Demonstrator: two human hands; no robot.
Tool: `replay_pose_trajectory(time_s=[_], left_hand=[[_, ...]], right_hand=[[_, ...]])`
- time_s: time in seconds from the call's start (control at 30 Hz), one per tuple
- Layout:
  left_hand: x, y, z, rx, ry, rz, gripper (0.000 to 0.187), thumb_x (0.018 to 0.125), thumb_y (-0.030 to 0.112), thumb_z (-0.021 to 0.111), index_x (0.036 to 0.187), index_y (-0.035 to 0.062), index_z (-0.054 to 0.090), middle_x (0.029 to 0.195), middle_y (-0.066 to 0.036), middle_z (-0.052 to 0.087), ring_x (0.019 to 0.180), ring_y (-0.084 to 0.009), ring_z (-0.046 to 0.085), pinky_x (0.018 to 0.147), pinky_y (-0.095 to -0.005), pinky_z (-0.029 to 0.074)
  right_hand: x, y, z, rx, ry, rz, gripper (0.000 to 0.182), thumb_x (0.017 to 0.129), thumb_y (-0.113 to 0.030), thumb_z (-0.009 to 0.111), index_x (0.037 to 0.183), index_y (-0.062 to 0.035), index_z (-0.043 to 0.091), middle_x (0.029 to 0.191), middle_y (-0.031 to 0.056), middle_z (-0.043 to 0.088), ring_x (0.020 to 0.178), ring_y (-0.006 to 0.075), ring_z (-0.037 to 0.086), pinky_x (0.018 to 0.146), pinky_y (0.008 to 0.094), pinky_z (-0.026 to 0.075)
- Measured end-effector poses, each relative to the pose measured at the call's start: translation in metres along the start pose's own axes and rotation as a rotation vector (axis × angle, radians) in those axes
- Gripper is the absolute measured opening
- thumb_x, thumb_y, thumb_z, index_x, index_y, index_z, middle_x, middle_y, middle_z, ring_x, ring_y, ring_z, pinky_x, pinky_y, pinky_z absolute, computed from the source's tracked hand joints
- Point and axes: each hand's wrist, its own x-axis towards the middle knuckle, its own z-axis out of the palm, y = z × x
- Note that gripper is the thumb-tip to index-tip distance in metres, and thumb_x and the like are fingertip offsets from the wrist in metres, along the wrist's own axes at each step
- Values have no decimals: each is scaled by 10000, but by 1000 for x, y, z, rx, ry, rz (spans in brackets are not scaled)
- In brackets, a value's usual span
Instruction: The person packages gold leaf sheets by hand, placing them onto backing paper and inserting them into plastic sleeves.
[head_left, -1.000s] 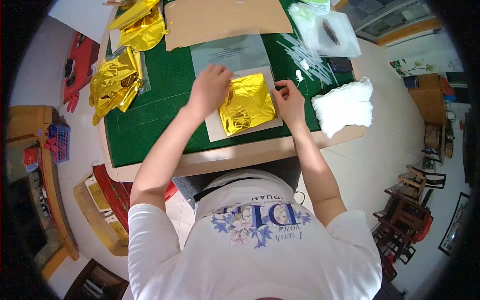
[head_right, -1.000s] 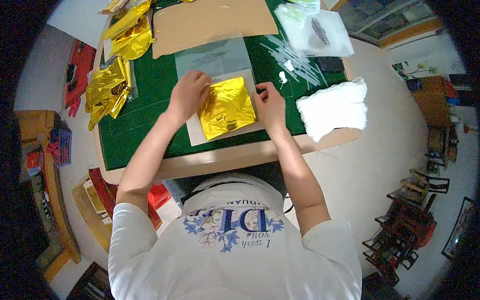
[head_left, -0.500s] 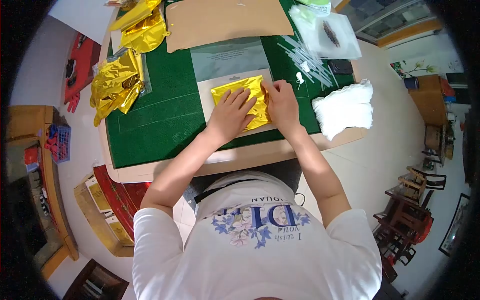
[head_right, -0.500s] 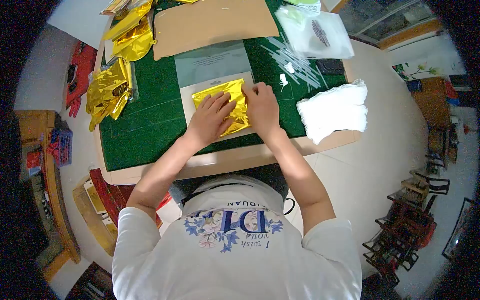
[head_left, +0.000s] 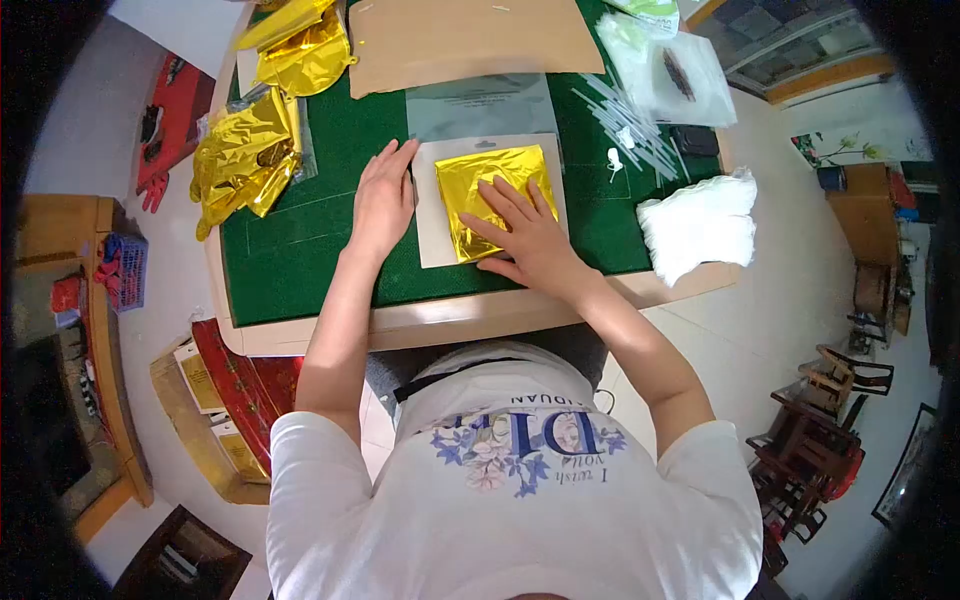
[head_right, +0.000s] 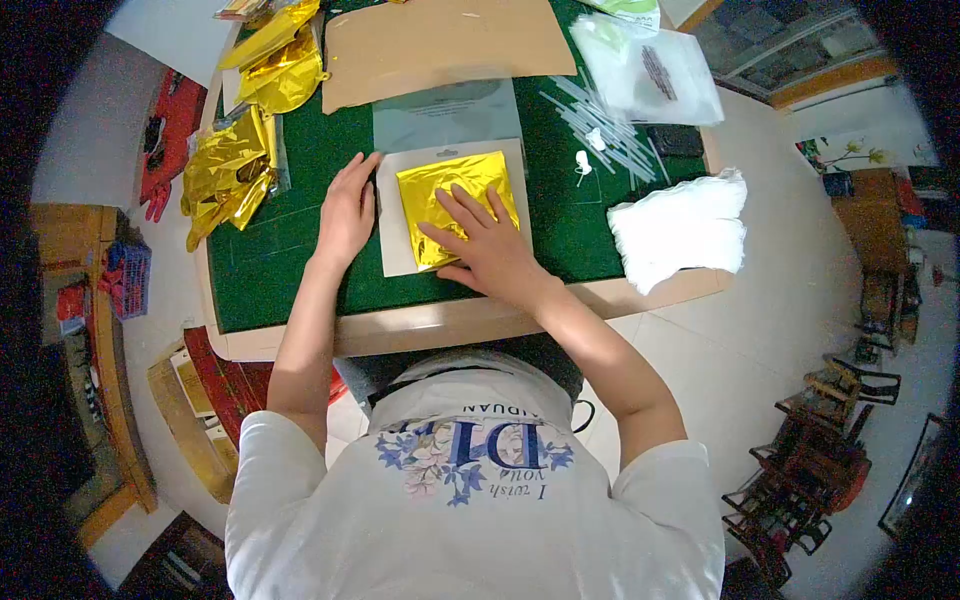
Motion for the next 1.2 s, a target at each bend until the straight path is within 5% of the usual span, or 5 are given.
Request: replay_pose_trajectory(time_s=[0.23,0.67,0.83,0.9,1.2], left_hand=[[3,5,-8,9,10,72,371,852,38,572,1223,33,580,1219,-167,609,1218,-340,521,1042,-433,406],[37,-3,-4,275,-35,398,82,795,102,631,831,39,592,830,-87,549,834,-270,571,717,-379,515],[38,4,-9,198,-74,321,88,798,97,617,796,32,559,825,-101,557,828,-290,585,696,-401,519],[33,9,-9,80,-90,194,79,793,86,613,803,30,558,814,-117,561,803,-317,599,681,-421,518],[5,20,-14,-20,-133,80,80,790,45,626,806,9,556,813,-129,586,746,-322,615,641,-403,503]], right_hand=[[5,1,5,-40,31,8,647,811,-409,688,1398,-249,466,1490,138,350,1389,336,312,1122,578,206],[3,-2,-5,-3,93,0,586,828,-356,690,1364,-211,502,1441,145,408,1346,349,363,1110,542,252],[-21,25,-16,258,547,653,175,919,-117,590,1050,-7,624,860,113,662,735,154,637,654,284,502],[-39,41,-16,402,319,900,158,908,-123,610,998,5,629,690,66,639,614,108,608,564,273,487],[-47,48,-10,461,284,942,168,887,-137,639,830,19,615,573,38,604,470,99,576,435,249,427]])
